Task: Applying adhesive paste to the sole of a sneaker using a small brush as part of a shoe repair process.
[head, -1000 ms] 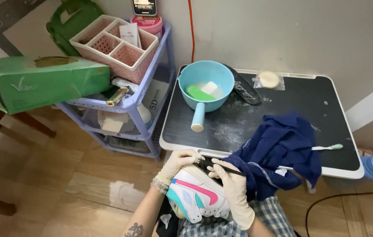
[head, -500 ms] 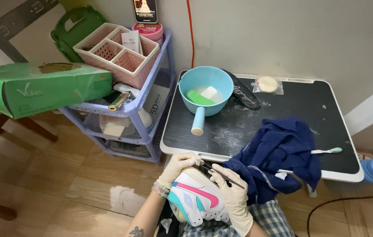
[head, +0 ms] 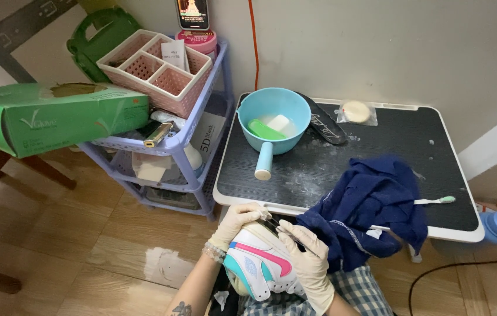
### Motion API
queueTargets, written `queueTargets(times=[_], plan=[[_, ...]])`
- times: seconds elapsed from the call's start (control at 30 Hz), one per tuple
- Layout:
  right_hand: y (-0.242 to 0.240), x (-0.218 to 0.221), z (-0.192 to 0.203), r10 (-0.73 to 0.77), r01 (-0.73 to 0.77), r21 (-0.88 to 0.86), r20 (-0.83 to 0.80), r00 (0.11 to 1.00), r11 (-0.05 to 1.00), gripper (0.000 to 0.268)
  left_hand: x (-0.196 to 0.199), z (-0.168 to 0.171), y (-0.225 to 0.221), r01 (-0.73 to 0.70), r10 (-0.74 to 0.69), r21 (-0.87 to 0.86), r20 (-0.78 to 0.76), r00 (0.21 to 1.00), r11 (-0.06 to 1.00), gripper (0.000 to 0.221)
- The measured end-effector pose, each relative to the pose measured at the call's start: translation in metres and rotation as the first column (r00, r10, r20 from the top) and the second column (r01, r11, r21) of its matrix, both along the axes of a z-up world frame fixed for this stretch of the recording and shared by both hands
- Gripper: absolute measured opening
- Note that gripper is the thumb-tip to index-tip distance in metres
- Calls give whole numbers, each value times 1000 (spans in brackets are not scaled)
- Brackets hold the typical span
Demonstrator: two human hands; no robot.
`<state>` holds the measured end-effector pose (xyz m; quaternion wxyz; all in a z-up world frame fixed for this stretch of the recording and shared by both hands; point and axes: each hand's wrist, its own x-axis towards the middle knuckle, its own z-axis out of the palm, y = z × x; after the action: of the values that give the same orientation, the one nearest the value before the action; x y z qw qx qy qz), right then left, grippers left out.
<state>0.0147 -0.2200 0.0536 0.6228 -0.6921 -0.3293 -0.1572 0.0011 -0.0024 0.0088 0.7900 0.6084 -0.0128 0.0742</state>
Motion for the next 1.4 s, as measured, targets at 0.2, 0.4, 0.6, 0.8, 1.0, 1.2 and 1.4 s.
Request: queueTargets(times=[0.2, 0.4, 0.6, 0.8, 1.0, 1.2, 1.4], plan=[[0, -1, 1, 32, -31, -31, 30, 999, 999, 28, 1, -8, 0, -18, 16, -98, -27, 999, 995, 21], [3, 8, -4, 17, -20, -29, -105, 994, 999, 25, 2, 5, 0, -61, 58, -87, -40, 998, 994, 12], [2, 9, 3, -25, 6, -67, -296, 955, 998, 20, 2, 2, 1, -20, 20, 45, 4, 1000, 999, 14], [-1, 15, -2, 46, -27, 41, -581, 813, 999, 22, -3, 24, -7, -8, 8, 11, -30, 1000, 1000, 17], [-16, 16, 2, 88, -19, 112, -656, 749, 994, 20, 2, 0, -10, -53, 43, -230, -47, 998, 972, 38], [-52, 23, 16, 14, -156, -144, -691, 723, 977, 18, 6, -31, -7, -123, 29, -430, -218, 976, 895, 48], [-50, 25, 35, 41, -290, -497, -452, 891, 818, 17, 4, -51, -1, -81, -7, -531, -162, 987, 843, 51]])
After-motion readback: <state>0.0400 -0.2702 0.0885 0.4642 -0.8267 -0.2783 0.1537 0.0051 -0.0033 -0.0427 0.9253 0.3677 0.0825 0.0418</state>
